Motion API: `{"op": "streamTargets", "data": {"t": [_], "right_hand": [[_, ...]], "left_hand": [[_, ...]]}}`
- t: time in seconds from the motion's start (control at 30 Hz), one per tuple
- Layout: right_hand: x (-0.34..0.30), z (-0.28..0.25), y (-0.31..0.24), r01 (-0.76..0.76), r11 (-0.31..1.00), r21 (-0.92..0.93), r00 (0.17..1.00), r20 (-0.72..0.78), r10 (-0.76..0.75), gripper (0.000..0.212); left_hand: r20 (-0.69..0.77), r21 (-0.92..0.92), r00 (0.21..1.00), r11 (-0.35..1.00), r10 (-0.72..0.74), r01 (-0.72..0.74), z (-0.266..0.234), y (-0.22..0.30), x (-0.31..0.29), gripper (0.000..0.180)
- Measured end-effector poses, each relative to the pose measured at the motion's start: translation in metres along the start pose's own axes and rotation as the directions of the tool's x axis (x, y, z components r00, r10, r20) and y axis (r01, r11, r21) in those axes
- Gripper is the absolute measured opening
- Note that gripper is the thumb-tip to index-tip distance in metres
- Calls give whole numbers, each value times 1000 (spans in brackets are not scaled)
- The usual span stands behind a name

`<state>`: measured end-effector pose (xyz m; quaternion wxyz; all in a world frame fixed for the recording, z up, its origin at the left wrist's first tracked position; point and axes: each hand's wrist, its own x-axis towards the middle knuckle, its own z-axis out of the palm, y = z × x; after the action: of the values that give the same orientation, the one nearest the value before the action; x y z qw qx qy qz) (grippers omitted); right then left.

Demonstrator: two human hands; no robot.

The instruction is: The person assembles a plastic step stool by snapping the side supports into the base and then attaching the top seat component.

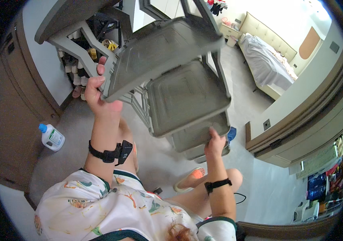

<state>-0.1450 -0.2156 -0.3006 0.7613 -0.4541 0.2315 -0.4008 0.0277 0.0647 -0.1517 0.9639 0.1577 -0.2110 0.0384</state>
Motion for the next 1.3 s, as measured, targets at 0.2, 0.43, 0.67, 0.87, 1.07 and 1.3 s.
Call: {"op": "streamTargets", "data": {"t": [0.2, 0.43, 0.67, 0.87, 1.07, 1.3], "right_hand": [[39, 15, -55, 316, 939, -135, 949, 39, -314, 23], [66, 50, -150, 643, 424, -638, 696, 258, -670, 14], [70, 82, -164, 612, -10, -791, 594, 468, -655, 34], [71, 83, -133, 696, -455, -556, 339, 813, -474, 49], [38, 88, -90, 772, -509, -381, 323, 925, -201, 52], [10, 85, -29, 835, -483, -263, 256, 963, -81, 46]], "left_hand": [[-96, -152, 994, 988, -56, 41, -45, -15, 5, 28], [-329, -409, 709, 771, -624, 488, -154, -97, -17, 37], [-512, -299, 113, 301, -851, 905, -165, -135, -97, 66], [-267, -113, 151, 186, -952, 976, -145, -139, -108, 80], [-91, -157, 279, 291, -956, 944, -105, -162, -96, 66], [-376, -210, 293, 389, -879, 897, -122, -153, -145, 62]]}}
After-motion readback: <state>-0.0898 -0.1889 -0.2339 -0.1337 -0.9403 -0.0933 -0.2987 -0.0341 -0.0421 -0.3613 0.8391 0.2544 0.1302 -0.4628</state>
